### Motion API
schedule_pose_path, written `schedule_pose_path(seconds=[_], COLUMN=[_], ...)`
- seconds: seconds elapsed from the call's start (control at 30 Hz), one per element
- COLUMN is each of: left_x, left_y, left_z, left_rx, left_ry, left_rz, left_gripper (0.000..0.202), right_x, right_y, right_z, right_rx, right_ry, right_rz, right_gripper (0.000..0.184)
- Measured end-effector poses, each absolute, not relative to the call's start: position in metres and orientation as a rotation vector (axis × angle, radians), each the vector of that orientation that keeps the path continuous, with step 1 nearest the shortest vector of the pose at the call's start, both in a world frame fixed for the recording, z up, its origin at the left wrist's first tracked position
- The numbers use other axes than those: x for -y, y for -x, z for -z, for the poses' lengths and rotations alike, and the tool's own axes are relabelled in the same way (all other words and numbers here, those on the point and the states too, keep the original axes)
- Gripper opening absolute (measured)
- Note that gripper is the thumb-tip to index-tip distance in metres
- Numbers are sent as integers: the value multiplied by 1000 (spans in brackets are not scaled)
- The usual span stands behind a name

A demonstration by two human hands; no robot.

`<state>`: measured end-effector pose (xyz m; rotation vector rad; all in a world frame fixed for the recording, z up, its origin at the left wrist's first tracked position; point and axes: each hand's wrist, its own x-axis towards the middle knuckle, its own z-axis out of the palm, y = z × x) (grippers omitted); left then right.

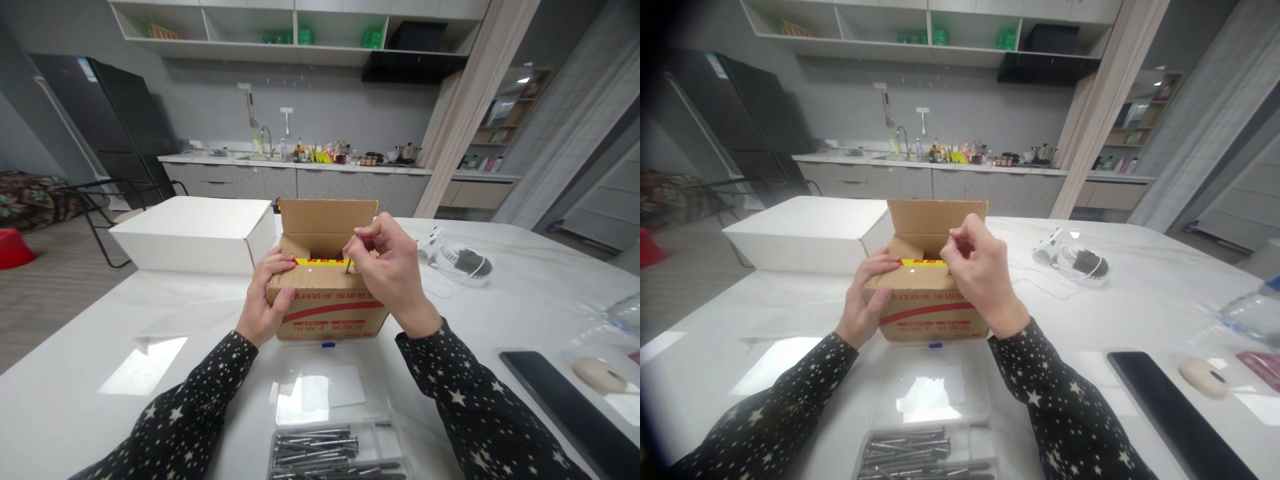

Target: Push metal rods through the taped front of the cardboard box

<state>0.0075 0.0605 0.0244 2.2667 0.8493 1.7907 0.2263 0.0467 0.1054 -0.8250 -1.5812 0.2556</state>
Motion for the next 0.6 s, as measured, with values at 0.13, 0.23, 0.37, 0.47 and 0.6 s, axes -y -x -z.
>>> schedule_pose_path(seconds=[0.13,0.23,0.37,0.47,0.6], left_x=[-61,-61,-61,-61,-61], left_y=[-8,-8,-8,-8,-9], left_z=[-25,-25,-24,-25,-25], left_rx=[-851,-843,-843,-846,-841], left_ry=[-2263,-2269,-2272,-2274,-2277], left_rz=[-1799,-1799,-1794,-1796,-1798], left_gripper=[27,27,28,27,27], right_x=[-47,-47,-46,-46,-47], right_y=[-225,-226,-226,-226,-226], right_z=[-105,-106,-107,-107,-107], right_rx=[1619,1599,1640,1650,1614], right_ry=[795,809,785,797,818], right_rz=[-257,-268,-267,-267,-250], right_gripper=[14,15,16,16,18])
